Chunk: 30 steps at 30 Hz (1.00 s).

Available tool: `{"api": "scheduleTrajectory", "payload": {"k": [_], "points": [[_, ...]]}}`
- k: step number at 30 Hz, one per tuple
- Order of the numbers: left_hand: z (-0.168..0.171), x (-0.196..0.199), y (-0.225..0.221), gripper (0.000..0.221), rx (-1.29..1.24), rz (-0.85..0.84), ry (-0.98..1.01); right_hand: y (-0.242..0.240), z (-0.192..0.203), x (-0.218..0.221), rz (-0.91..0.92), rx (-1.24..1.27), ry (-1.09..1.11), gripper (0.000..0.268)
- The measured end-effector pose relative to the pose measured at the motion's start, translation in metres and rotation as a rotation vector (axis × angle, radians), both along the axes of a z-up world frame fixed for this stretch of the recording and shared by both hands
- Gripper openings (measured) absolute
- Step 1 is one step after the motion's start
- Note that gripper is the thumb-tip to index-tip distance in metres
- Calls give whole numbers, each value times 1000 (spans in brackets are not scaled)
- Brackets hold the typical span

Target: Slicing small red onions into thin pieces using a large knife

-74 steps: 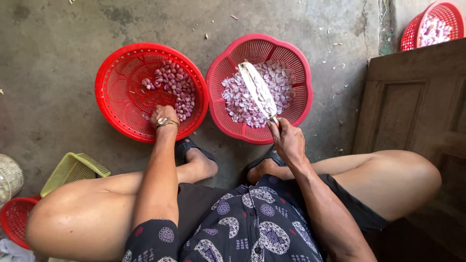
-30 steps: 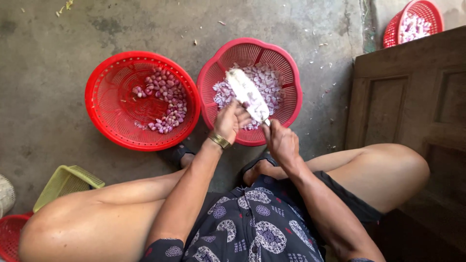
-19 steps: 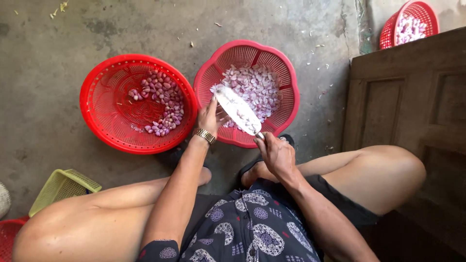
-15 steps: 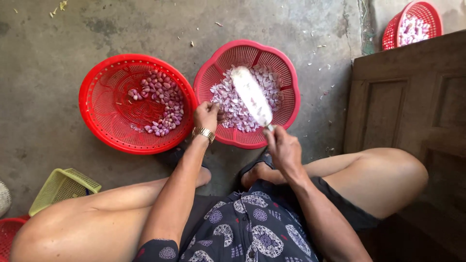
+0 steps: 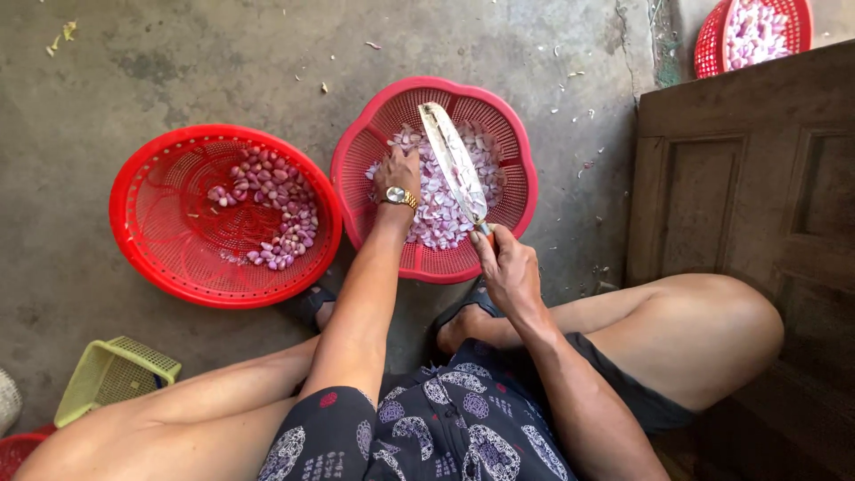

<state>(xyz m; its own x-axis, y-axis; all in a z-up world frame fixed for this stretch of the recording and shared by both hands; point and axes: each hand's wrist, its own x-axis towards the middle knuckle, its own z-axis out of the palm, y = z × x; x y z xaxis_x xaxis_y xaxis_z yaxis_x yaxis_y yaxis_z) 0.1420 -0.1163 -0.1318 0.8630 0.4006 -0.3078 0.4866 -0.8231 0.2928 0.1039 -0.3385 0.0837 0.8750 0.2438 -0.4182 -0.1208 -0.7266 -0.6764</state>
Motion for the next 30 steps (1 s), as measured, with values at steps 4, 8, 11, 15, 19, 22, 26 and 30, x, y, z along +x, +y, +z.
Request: {"api": "scheduleTrajectory", "payload": {"k": [4,8,11,15,19,22,26,30], "points": [[-4,2,8,18,-9,-39,21,4,2,6,6,2,4,26],[32,-16,20,27,-391,355,-136,5,0,5,21,-1,41,29],[108,-36,21,18,-818,672,-222,12,17,5,76,-32,44,30],[83,-68,14,25,-1164,873,-418,14,13,1,213,-191,50,34],[77,-89,25,22,-1300,899,-434,15,21,-5,240,-241,64,33],[77,-98,24,28,-1236,892,-374,11,21,-12,208,-204,65,35],[76,-111,27,33,-687,714,-287,7,21,-21,281,-230,0,34],[124,-111,11,43,-1099,942,-369,-6,4,-31,387,-273,-182,32]]}}
